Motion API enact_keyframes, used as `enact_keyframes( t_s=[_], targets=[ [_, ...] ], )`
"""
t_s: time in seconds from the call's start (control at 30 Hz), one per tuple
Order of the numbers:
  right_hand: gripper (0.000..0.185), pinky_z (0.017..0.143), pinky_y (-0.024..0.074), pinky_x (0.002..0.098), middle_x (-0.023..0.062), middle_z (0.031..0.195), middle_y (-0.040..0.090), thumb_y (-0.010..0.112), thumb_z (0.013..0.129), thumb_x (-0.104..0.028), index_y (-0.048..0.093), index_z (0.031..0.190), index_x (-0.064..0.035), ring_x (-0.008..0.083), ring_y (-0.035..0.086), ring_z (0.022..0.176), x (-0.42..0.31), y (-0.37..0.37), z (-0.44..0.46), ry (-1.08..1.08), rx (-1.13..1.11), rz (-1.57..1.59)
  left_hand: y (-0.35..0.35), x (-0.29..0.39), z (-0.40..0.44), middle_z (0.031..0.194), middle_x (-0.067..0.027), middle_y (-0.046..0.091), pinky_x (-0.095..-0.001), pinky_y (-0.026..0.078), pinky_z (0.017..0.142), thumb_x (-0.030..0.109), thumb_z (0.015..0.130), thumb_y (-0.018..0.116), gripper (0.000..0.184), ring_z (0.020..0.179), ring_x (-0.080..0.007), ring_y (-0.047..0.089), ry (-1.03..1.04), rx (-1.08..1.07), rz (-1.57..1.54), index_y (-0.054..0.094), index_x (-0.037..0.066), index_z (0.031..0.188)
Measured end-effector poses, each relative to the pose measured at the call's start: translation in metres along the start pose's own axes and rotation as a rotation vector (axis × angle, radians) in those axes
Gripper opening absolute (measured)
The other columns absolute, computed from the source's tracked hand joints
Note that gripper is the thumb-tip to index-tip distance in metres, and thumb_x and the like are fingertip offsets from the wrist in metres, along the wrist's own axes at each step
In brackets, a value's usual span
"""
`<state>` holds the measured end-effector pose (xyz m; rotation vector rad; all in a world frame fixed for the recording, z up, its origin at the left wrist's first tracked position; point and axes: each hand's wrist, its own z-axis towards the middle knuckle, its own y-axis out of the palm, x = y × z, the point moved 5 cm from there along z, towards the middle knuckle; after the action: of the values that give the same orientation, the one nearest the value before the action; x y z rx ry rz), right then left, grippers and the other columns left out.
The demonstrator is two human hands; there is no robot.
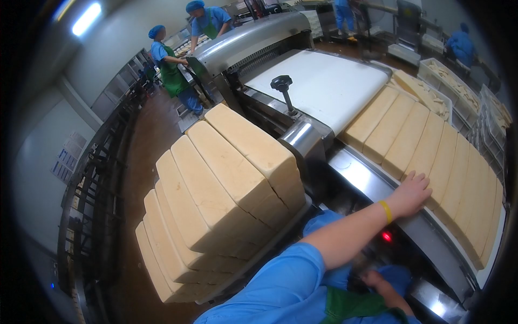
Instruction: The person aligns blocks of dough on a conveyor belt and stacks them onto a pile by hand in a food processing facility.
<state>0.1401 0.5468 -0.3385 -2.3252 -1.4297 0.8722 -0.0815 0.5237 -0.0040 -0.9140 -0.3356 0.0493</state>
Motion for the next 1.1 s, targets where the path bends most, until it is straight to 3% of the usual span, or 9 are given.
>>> enact_keyframes(
  t_s=[0.2, 0.3, 0.33, 0.63, 1.1],
  targets=[
    [0.029, 0.081, 0.0524, 0.0385, 0.0145, 0.098, 0.07, 0.061, 0.083, -0.031, 0.071, 0.098, -0.0076, 0.0283, 0.067, 0.092, 0.001, -0.001, 0.009, -0.122, 0.109, 0.039, -0.001, 0.001, 0.0, 0.115, -0.0149, 0.052, -0.0489, 0.033, 0.102, 0.02, 0.069, 0.074, 0.04, 0.117, -0.0322, 0.044, -0.002, -0.005, -0.006, 0.058, 0.005, 0.102],
    [0.026, 0.07, 0.0534, 0.0375, 0.0128, 0.083, 0.071, 0.06, 0.085, -0.028, 0.071, 0.09, -0.0044, 0.0236, 0.068, 0.078, 0.024, -0.005, 0.053, -0.124, 0.201, 0.406, -0.001, 0.0, 0.001, 0.114, -0.0149, 0.052, -0.0495, 0.033, 0.102, 0.02, 0.068, 0.074, 0.039, 0.117, -0.0323, 0.044, -0.008, -0.003, -0.022, 0.058, 0.005, 0.101],
    [0.024, 0.066, 0.0526, 0.0366, 0.0109, 0.076, 0.069, 0.06, 0.085, -0.026, 0.07, 0.087, -0.0035, 0.0214, 0.067, 0.072, 0.029, -0.011, 0.078, -0.197, 0.284, 0.246, -0.002, 0.0, 0.001, 0.114, -0.0149, 0.052, -0.0497, 0.033, 0.102, 0.02, 0.068, 0.074, 0.038, 0.117, -0.0323, 0.044, -0.007, -0.003, -0.029, 0.059, 0.005, 0.1],
    [0.024, 0.068, 0.0528, 0.0364, 0.0113, 0.08, 0.069, 0.061, 0.085, -0.025, 0.069, 0.09, -0.0029, 0.0219, 0.067, 0.075, -0.041, -0.127, 0.149, -0.146, 0.607, 0.25, -0.001, -0.001, 0.007, 0.112, -0.0155, 0.053, -0.0488, 0.034, 0.101, 0.022, 0.068, 0.074, 0.034, 0.116, -0.0323, 0.046, -0.028, -0.046, -0.047, 0.061, 0.005, 0.095],
    [0.026, 0.071, 0.0532, 0.0361, 0.012, 0.087, 0.069, 0.063, 0.085, -0.025, 0.068, 0.095, -0.002, 0.0225, 0.066, 0.079, -0.078, -0.169, 0.199, -0.089, 0.65, 0.212, -0.005, -0.004, 0.011, 0.107, -0.0151, 0.054, -0.0463, 0.035, 0.099, 0.021, 0.068, 0.074, 0.032, 0.112, -0.0313, 0.046, -0.038, -0.066, -0.05, 0.062, 0.004, 0.092]
  ],
)
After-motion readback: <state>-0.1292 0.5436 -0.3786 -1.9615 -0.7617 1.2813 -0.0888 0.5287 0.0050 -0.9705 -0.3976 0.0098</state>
